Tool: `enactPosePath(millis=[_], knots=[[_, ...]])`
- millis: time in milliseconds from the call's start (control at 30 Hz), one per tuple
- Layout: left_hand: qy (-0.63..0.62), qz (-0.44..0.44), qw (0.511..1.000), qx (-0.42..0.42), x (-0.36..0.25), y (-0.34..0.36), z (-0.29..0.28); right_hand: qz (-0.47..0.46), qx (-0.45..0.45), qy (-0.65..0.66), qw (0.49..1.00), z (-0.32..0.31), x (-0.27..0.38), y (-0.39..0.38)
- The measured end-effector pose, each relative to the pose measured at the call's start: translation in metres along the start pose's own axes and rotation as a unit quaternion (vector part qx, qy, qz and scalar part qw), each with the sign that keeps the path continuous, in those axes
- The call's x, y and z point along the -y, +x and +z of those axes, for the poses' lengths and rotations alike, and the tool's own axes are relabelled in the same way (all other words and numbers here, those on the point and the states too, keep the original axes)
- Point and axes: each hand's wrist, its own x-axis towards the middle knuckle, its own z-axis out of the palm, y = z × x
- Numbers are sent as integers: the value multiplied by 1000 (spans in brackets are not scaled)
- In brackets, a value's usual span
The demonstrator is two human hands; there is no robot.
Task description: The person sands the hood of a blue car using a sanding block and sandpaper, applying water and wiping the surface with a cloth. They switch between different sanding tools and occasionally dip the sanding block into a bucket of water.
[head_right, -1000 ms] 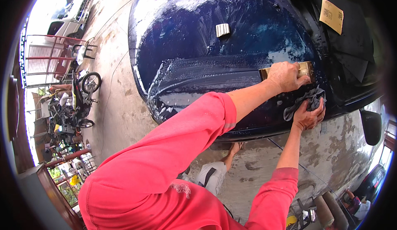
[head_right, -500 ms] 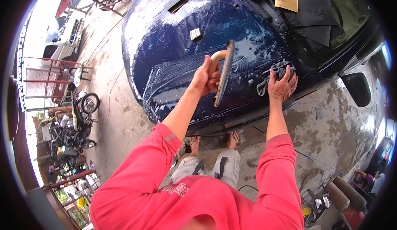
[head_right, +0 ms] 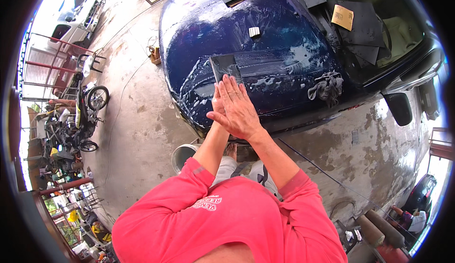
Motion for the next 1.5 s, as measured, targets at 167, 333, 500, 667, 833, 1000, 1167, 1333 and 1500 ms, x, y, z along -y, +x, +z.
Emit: enactPosePath(millis=[167, 333, 500, 667, 833, 1000, 1167, 1333, 1500], knots=[[43, -52, 997, 44, -68, -24, -11, -12, 68, -6, 998, 1, 61, -31], [89, -69, 994, -7, -103, -31, 11, 12, 94, -19, 995, 11, 114, -40], [-19, -125, 987, 104, -108, -43, 42, 11, 27, -70, 997, 20, 122, 6], [236, -29, 971, 10, -100, -64, 49, 100, -24, -22, 994, 23, 106, 61], [279, 6, 959, 45, -110, -67, 33, 121, 27, -7, 992, 36, 105, 42], [257, -57, 957, -119, -123, -53, 20, 110, 47, -7, 993, 40, 122, -11], [239, -71, 961, -117, -115, -33, 21, 114, 38, -8, 993, 22, 132, -58], [0, -263, 957, 119, -105, -14, 42, 143, 26, 53, 988, 10, 109, -133], [104, -155, 979, -87, -99, -19, 87, 430, -12, 73, 900, 7, 78, -219]])
